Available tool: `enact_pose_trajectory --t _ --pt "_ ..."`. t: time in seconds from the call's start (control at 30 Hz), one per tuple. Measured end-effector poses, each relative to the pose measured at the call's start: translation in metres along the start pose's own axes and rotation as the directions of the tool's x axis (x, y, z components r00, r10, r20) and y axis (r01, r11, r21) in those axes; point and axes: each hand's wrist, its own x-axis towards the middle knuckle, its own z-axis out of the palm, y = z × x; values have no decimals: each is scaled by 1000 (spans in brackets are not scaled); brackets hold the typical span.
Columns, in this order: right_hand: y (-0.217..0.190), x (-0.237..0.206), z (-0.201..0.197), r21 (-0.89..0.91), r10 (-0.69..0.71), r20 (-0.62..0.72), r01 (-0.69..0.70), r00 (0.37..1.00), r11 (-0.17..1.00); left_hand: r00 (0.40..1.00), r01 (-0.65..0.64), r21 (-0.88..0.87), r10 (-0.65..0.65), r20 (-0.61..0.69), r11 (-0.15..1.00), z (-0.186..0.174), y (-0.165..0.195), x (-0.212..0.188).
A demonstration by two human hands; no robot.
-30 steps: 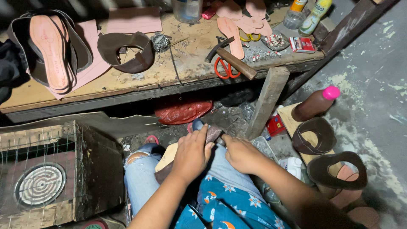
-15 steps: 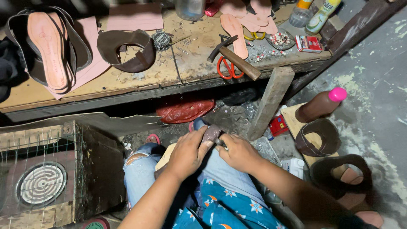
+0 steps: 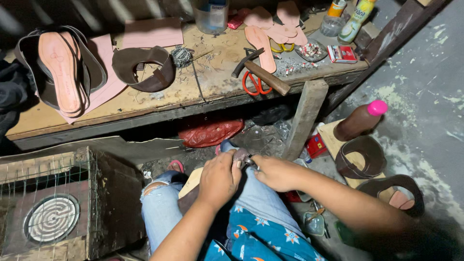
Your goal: The person assembles a sandal by fitting a brown upper strap onto a beige sole. They use pliers to bend the strap edges and a hammer to secure the connection. The person handles the sole, strap, pliers, and hammer during the process.
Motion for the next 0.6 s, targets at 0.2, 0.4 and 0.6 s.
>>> enact_pose_trajectory --t 0.2,0.4,0.6 --pt "-9 -6 31 -125 83 -188 -108 979 986 1000 0 -103 -2 -17 995 2 -4 4" --pt "1 -1 30 -198 -56 -268 2 962 980 978 163 -28 -158 137 986 4 2 20" --pt "25 2 -6 41 -69 51 67 996 997 997 74 22 -75 34 997 5 19 12"
